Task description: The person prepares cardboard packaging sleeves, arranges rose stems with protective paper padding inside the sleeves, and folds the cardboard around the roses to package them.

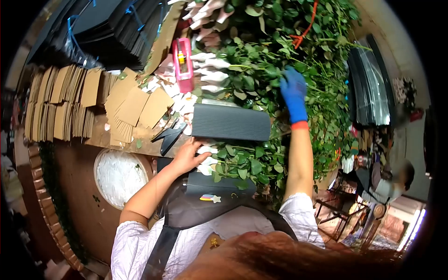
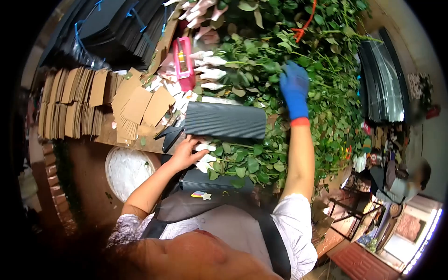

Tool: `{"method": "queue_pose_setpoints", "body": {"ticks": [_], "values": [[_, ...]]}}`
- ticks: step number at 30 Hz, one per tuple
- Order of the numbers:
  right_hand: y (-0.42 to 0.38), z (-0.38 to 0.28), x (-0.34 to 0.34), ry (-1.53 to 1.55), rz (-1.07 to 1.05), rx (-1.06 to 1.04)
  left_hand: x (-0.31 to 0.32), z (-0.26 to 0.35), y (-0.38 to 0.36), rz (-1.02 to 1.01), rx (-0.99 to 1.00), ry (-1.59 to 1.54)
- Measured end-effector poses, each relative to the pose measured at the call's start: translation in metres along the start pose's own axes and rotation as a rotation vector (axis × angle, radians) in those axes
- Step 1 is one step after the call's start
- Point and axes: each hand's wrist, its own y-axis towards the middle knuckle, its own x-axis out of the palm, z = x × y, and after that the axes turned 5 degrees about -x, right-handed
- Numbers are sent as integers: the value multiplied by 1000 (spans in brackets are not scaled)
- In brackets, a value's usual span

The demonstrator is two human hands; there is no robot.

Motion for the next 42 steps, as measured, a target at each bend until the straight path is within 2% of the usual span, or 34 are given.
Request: {"method": "queue_pose_setpoints", "body": {"ticks": [2,3,6,8,10,11,12,14,16,17,18,20,21,24,25,27,28,30,32,33,34,36,39,42], "values": [[5,-23,-53,-38,147,-108,-1,1,0,-9,-48,-43],[0,-24,-67,52,-18,2,0,2,0,-22,-71,-67],[-40,-4,-83,-23,0,62,-2,1,2,-18,-9,-70],[-46,-34,-130,-106,182,-63,4,-2,3,41,56,-92],[-53,-74,-187,36,96,-125,4,-6,3,57,61,-46],[-63,-98,-203,46,131,-143,0,1,3,49,50,-82],[-79,-112,-215,-50,47,-154,2,1,3,-9,-64,-132],[-98,-138,-213,93,20,-223,9,-12,1,37,-16,-73],[-132,-144,-182,54,-30,-203,11,-16,6,139,184,-92],[-155,-138,-161,19,-103,-133,12,-17,4,91,129,-3],[-171,-139,-142,-60,-153,-43,4,-7,3,-40,51,-28],[-197,-128,-108,1,-280,93,-1,8,2,15,57,19],[-192,-131,-108,-3,-388,170,-1,8,2,1,33,43],[-148,-163,-164,-316,-368,72,-4,11,1,-3,44,19],[-138,-165,-183,-314,-372,-51,1,5,1,10,74,18],[-124,-179,-189,132,-407,-127,2,7,3,29,69,25],[-118,-189,-187,355,-420,-161,3,9,3,38,66,28],[-102,-226,-167,245,-739,10,3,12,2,6,38,59],[-105,-228,-105,141,-756,-25,3,12,1,25,36,133],[-103,-229,-86,78,-795,-24,3,8,2,-33,-20,170],[-99,-230,-70,15,-835,-24,1,13,4,116,56,100],[-98,-232,-58,-49,-865,-14,-7,30,5,217,-54,-146],[-109,-232,-58,-60,-830,17,0,27,10,230,-125,113],[-114,-227,-55,-87,-805,4,9,7,5,381,-100,-116]]}}
